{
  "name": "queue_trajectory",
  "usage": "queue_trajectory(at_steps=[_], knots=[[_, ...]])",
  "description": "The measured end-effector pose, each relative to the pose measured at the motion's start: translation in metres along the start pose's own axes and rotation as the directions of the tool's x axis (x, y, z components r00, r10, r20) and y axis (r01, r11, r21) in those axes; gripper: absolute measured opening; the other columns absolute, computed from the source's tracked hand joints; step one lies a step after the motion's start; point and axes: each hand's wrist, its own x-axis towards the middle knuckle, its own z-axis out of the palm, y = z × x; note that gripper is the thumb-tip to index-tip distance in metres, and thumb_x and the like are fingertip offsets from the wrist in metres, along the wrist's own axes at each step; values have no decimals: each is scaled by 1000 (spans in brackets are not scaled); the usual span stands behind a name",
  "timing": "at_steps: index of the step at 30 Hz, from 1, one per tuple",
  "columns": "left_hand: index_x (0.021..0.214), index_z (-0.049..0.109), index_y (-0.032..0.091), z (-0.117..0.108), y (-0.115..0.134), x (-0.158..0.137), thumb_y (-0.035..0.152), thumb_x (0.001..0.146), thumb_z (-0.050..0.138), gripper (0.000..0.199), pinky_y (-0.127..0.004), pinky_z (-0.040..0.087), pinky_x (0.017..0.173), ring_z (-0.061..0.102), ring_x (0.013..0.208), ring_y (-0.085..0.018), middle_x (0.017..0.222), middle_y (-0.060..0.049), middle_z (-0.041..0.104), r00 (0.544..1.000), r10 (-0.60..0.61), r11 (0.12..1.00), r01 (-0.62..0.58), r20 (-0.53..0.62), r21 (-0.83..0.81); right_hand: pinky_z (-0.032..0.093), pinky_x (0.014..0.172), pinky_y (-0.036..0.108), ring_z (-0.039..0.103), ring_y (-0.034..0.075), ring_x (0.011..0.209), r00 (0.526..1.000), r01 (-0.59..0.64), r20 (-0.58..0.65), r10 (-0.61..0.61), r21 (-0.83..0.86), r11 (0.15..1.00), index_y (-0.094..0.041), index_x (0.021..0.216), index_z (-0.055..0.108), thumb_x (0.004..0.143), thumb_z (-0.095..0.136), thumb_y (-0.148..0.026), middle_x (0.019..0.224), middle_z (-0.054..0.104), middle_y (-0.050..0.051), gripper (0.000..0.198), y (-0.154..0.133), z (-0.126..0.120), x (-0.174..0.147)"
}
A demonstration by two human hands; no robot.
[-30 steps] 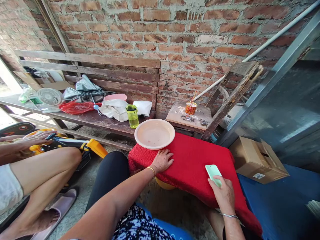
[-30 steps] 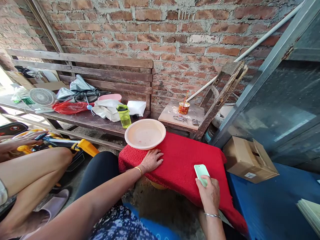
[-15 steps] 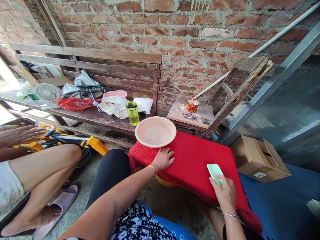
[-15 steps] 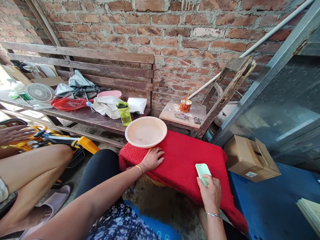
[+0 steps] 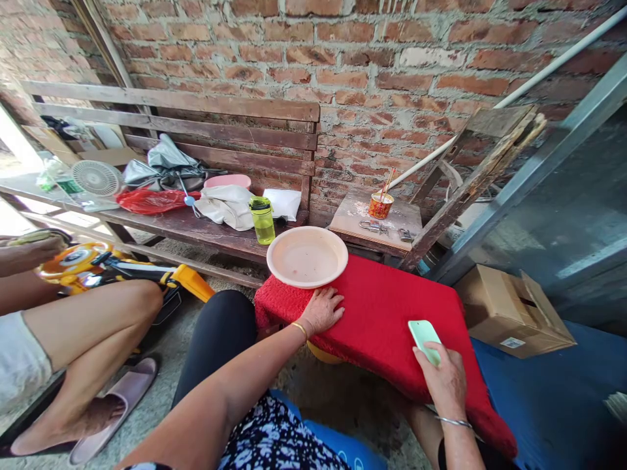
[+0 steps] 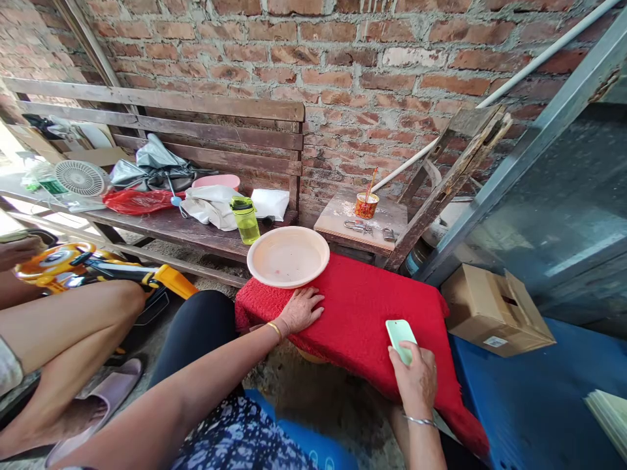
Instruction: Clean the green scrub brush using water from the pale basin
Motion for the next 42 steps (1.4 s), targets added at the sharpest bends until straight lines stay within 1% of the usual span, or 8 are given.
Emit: queue_trajectory(at_steps=[14, 21, 24, 34, 42], knots=[[128, 65, 24, -2, 1, -1, 37, 97, 56, 35, -48, 35, 114, 52, 129, -30, 136, -11, 57, 1000, 18, 1000, -18, -8, -19, 43, 79, 41, 52, 29, 87, 1000, -19, -4, 19, -43, 999, -22, 92, 70, 76, 36, -87, 84, 58, 10, 75, 0, 0, 0], [127, 65, 24, -5, 2, -2, 37, 96, 57, 35, -49, 36, 115, 52, 129, -29, 136, -10, 58, 1000, 13, 999, -14, -12, -34, 43, 76, 40, 52, 29, 86, 999, 3, -34, -5, -77, 997, -22, 90, 70, 78, 35, -85, 81, 59, 10, 73, -1, 1, 0], [128, 65, 23, -6, 2, -2, 38, 96, 57, 36, -48, 37, 114, 53, 129, -29, 136, -11, 58, 1000, 18, 999, -18, -10, -27, 43, 77, 41, 52, 29, 85, 999, 13, -42, -16, -85, 996, -22, 90, 70, 78, 37, -83, 80, 59, 10, 71, -1, 1, 0], [125, 67, 23, -6, 1, -2, 36, 96, 59, 33, -47, 37, 114, 54, 127, -28, 134, -10, 60, 999, 26, 999, -27, -33, -29, 43, 78, 42, 52, 30, 87, 999, -37, -24, 35, -89, 995, -23, 94, 71, 77, 36, -84, 84, 58, 10, 72, -2, 0, -1], [127, 66, 22, -5, 1, -2, 38, 97, 56, 35, -46, 36, 114, 53, 128, -28, 135, -11, 59, 999, 28, 1000, -28, -21, -10, 43, 80, 42, 52, 30, 89, 999, -28, -33, 25, -92, 995, -22, 92, 71, 77, 36, -82, 83, 58, 10, 71, -4, -1, -1]])
